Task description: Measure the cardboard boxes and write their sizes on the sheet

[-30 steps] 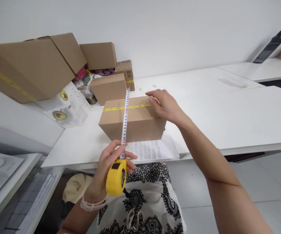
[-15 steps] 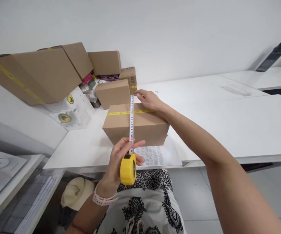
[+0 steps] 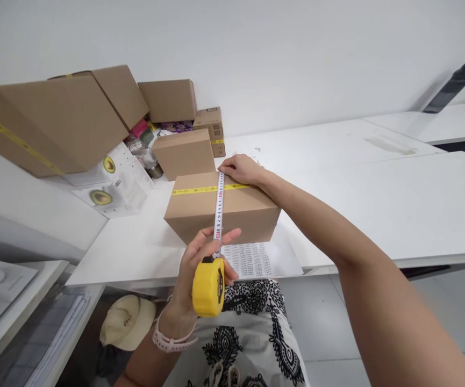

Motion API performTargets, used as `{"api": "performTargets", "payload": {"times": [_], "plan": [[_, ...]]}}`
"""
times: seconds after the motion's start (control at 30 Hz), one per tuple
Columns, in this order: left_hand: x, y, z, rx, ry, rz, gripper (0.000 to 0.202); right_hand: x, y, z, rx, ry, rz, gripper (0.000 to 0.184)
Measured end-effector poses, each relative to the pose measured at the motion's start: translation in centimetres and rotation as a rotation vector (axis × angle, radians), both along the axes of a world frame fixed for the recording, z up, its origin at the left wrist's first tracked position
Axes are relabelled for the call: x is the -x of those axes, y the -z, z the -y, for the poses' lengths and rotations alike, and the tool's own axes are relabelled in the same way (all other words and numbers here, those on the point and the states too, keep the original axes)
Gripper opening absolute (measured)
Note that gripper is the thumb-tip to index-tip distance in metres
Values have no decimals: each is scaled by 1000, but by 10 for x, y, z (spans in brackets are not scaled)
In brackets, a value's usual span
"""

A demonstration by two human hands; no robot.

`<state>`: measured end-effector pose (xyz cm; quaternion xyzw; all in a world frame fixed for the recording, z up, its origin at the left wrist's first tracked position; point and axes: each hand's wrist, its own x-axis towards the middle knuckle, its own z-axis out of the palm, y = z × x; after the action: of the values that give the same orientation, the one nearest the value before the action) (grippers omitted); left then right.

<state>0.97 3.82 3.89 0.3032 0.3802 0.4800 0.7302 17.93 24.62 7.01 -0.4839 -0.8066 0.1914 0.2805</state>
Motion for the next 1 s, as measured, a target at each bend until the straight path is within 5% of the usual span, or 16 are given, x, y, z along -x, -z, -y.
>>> {"api": "performTargets", "payload": {"times": [0.53,1.0], "plan": [[-18,5,13,-51,88,92,60,2,0,1,122,-31,-99,29],[-20,12,12,-84,98,66,58,0,1,-3,126,-69,-165,26]]}}
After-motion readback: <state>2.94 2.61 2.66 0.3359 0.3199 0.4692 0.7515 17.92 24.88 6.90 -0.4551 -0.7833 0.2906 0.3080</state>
